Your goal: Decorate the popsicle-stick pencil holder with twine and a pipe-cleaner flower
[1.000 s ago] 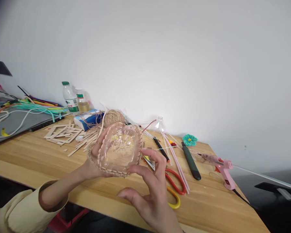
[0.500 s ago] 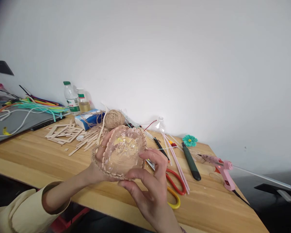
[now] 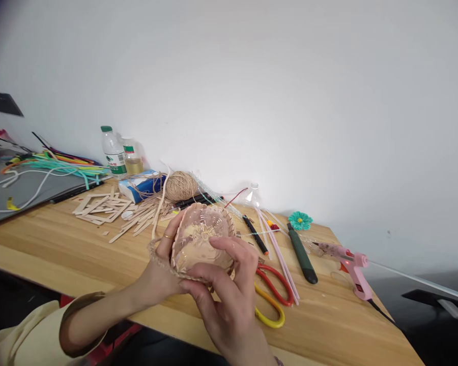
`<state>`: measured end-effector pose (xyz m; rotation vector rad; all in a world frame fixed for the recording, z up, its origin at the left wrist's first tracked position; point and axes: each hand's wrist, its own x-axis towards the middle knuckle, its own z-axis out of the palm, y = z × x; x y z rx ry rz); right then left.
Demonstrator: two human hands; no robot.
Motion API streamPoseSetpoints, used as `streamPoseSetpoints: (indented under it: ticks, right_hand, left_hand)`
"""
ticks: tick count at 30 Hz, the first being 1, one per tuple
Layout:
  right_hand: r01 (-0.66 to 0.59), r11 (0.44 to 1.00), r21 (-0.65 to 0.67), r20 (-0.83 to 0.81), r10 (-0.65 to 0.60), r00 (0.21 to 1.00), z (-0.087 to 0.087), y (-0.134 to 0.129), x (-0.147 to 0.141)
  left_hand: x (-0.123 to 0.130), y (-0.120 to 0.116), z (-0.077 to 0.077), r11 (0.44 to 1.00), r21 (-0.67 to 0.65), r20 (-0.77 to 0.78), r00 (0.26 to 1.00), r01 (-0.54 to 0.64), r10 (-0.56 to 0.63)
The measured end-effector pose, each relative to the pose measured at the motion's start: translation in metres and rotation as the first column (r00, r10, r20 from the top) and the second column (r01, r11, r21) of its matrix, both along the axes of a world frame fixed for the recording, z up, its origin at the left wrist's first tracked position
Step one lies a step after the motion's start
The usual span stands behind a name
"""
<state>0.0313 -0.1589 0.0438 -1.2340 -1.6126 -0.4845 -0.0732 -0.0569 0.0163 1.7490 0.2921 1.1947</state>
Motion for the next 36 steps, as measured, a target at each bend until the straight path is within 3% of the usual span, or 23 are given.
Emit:
streamPoseSetpoints:
  ticks: [4, 9, 12, 15, 20, 27, 32, 36]
  right_hand:
    - [0.026, 1.0, 0.011, -0.029, -0.026, 0.999, -0.003, 0.001, -0.003]
    - [0.026, 1.0, 0.012, -0.08, -0.025, 0.996, -0.011, 0.002, -0.006]
    - [0.021, 1.0, -0.014, -0.126, -0.023, 0.992, -0.014, 0.002, -0.009]
    - [-0.056, 0.998, -0.025, -0.249, 0.048, 0.967, -0.015, -0.001, -0.006]
    - [-0.217, 0.965, 0.149, -0.344, 0.257, 0.903, -0.005, -0.011, 0.02]
    - [-0.233, 0.963, -0.132, -0.165, 0.21, 0.964, 0.008, -0.019, 0.036]
    - [-0.297, 0.947, -0.119, -0.31, 0.249, 0.918, 0.006, -0.015, 0.027]
    - [-0.336, 0.925, -0.178, -0.396, 0.245, 0.885, 0.008, -0.018, 0.023]
  left_hand:
    - [0.001, -0.007, -0.003, 0.99, -0.132, 0.022, 0.999, 0.038, -0.036]
    - [0.002, -0.011, -0.003, 0.982, -0.186, 0.03, 1.0, 0.012, -0.006]
    - [0.002, -0.009, -0.005, 0.956, -0.277, 0.043, 0.995, 0.1, -0.091]
    - [0.001, -0.003, -0.01, 0.905, -0.38, 0.081, 0.981, 0.192, -0.174]
    - [-0.001, 0.008, -0.017, 0.843, -0.433, 0.176, 0.947, 0.318, -0.267]
    - [-0.003, 0.002, -0.01, 0.721, -0.521, 0.207, 0.887, 0.457, -0.413]
    - [-0.003, -0.002, -0.005, 0.629, -0.578, 0.235, 0.844, 0.52, -0.482]
    - [-0.003, -0.002, -0.001, 0.605, -0.575, 0.238, 0.82, 0.551, -0.521]
